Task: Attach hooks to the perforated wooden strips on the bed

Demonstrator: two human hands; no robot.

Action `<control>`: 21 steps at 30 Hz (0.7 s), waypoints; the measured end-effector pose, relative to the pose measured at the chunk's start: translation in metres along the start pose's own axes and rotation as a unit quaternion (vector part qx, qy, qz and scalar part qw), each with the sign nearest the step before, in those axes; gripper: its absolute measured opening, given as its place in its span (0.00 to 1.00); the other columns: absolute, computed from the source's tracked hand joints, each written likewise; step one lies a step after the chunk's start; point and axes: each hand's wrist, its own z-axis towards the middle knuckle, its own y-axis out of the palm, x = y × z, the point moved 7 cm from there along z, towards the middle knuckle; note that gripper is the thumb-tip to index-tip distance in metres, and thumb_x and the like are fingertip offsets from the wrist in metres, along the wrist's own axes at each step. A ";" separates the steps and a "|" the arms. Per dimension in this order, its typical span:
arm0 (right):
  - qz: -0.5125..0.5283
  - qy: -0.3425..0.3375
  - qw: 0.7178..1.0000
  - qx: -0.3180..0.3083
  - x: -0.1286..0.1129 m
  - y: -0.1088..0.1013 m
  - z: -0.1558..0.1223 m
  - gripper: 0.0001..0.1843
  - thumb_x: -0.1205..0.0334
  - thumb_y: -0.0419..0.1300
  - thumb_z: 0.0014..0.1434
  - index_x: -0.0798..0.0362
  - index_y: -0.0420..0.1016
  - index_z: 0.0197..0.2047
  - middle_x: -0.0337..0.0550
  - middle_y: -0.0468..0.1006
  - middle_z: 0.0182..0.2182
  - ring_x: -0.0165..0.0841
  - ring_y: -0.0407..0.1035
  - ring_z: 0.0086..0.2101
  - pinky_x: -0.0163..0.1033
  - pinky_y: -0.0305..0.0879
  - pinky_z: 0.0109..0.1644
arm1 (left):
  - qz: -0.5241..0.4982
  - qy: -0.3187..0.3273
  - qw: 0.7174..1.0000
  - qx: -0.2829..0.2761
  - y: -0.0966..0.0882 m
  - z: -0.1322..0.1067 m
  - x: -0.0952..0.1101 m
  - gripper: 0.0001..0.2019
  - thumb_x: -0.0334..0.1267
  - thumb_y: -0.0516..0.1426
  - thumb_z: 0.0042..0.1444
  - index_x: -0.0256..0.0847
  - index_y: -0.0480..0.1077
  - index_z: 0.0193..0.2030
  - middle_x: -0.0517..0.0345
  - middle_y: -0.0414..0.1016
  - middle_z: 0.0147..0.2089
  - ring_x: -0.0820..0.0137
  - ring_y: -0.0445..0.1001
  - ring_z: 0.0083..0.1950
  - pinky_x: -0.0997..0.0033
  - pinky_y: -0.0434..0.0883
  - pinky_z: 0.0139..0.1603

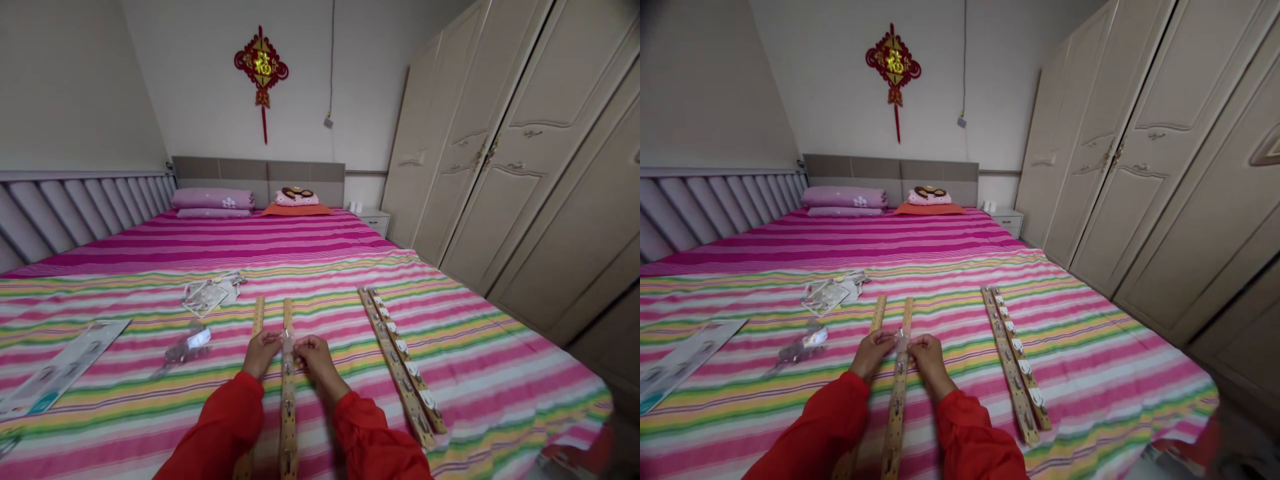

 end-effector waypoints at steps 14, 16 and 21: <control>-0.073 -0.089 0.992 -0.059 -0.043 -0.003 0.014 0.02 0.66 0.60 0.36 0.54 0.72 0.19 0.30 0.66 0.10 0.24 0.57 0.14 0.31 0.52 0.19 | 0.048 -0.010 0.997 -0.058 0.004 -0.003 0.018 0.24 0.58 0.63 0.36 0.35 0.73 0.26 0.61 0.69 0.20 0.75 0.65 0.23 0.76 0.60 0.25; -0.098 -0.104 0.985 -0.099 -0.054 0.003 0.015 0.02 0.67 0.60 0.36 0.54 0.73 0.19 0.29 0.67 0.11 0.25 0.58 0.15 0.31 0.54 0.20 | 0.070 0.012 0.994 -0.088 0.007 -0.003 0.029 0.22 0.56 0.65 0.33 0.36 0.72 0.23 0.64 0.66 0.17 0.77 0.61 0.20 0.76 0.56 0.22; -0.131 -0.136 0.970 -0.152 -0.068 0.014 0.020 0.02 0.67 0.61 0.38 0.53 0.75 0.21 0.31 0.71 0.16 0.26 0.61 0.18 0.31 0.56 0.24 | 0.083 0.000 0.984 -0.157 0.016 -0.005 0.034 0.17 0.45 0.68 0.30 0.36 0.74 0.26 0.63 0.70 0.19 0.77 0.63 0.21 0.77 0.58 0.23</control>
